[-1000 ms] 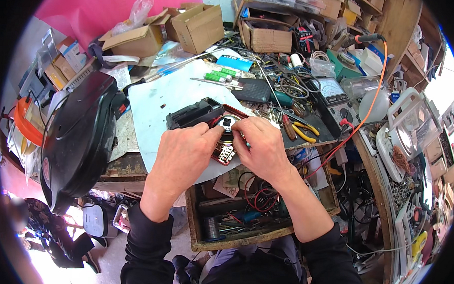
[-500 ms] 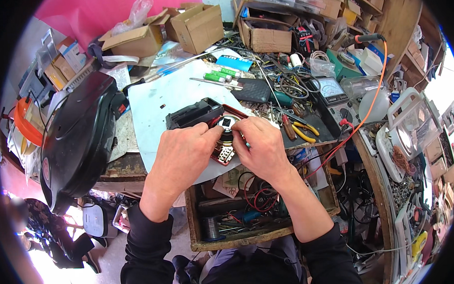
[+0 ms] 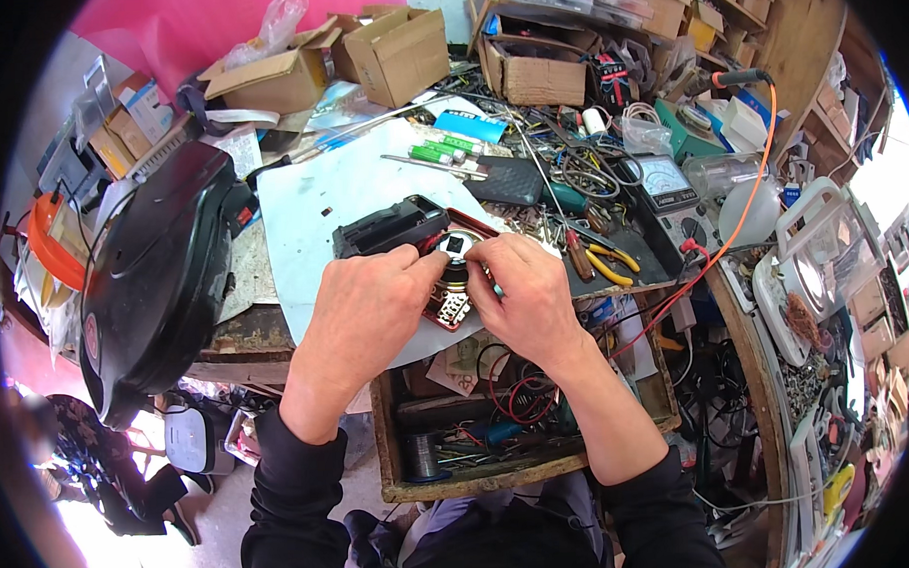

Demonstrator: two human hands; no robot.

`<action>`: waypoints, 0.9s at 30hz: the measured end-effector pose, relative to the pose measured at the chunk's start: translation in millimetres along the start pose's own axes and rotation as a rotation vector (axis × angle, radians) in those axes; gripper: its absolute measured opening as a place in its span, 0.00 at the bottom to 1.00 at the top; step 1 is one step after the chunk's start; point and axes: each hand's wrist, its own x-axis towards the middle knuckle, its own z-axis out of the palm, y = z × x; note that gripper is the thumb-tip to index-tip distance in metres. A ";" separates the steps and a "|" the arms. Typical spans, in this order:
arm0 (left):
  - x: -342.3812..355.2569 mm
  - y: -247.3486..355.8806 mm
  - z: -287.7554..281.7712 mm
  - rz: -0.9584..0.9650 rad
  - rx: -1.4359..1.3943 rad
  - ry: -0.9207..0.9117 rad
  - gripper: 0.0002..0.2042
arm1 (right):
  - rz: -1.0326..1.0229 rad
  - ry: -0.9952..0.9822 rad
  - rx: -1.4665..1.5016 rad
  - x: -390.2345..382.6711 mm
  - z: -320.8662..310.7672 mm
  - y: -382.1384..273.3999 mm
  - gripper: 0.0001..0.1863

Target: The person works on a small electronic device, manipulating wires and components on a cluttered workbench. They use a screwdriver to adjust parts and handle various small tools and wires throughout the process.

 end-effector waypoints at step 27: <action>3.2 -0.2 -0.6 -0.021 0.007 -0.053 0.10 | 0.003 -0.015 0.011 1.1 -2.3 -0.4 0.07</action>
